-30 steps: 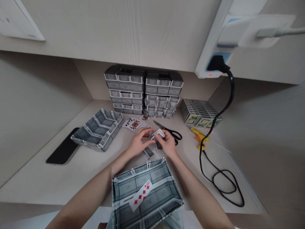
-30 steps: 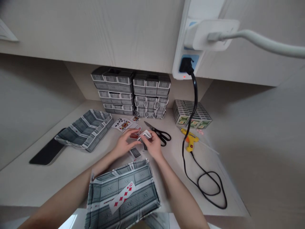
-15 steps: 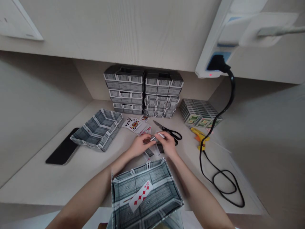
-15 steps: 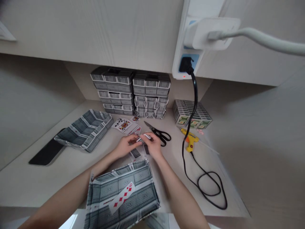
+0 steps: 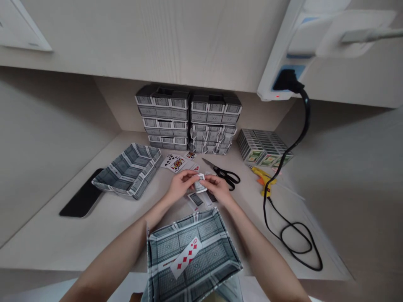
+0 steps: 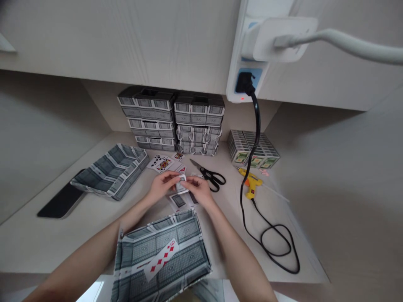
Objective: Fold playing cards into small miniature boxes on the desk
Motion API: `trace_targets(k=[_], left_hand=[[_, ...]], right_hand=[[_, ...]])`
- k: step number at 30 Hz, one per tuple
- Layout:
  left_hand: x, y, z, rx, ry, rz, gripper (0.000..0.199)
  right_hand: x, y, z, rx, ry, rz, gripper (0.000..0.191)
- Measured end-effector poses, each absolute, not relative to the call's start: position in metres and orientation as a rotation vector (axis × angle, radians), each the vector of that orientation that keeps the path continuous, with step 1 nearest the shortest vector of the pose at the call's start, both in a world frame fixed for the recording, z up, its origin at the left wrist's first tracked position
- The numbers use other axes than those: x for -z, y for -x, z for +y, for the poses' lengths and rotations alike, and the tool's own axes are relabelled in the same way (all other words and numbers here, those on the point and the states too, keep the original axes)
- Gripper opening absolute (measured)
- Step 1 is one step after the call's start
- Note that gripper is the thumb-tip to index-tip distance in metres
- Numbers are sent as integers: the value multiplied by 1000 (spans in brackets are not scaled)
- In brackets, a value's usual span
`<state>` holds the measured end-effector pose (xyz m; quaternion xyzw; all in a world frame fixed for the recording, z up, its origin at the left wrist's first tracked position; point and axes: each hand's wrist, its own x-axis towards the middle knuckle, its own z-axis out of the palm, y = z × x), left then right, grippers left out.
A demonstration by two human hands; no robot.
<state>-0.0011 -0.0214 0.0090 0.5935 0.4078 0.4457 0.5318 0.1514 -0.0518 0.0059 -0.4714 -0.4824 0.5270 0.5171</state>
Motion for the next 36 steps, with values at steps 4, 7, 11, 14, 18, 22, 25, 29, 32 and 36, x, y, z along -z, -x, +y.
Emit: trace_targets(k=[4, 7, 11, 14, 18, 22, 25, 29, 32, 36], left_hand=[[-10, 2, -19, -1001, -1358, 916, 31], [-10, 4, -16, -932, -1379, 846, 26], [-9, 7, -15, -871, -1384, 813, 25], [-9, 7, -15, -861, -1370, 851, 28], [-10, 6, -16, -846, -1337, 923, 29], [-11, 6, -16, -832, -1258, 929, 29], [-11, 6, -16, -814, -1189, 920, 30], [-9, 8, -15, -761, -1101, 870, 32], [-8, 9, -14, -756, -1113, 869, 32], [-8, 9, -13, -780, -1171, 891, 31]], right_hand=[[-8, -153, -53, -1317, 1154, -1149, 31], [-5, -155, -52, -1280, 1125, -1135, 31], [3, -156, -49, -1165, 1134, -1173, 26], [6, -157, -47, -1060, 1197, -1168, 24], [4, -156, -48, -1125, 1202, -1124, 26], [-1, -155, -50, -1239, 1173, -1050, 27], [-2, -154, -50, -1269, 1178, -1000, 28], [-2, -156, -49, -1272, 1203, -978, 29], [-1, -157, -49, -1281, 1214, -986, 30], [1, -157, -48, -1311, 1208, -989, 30]])
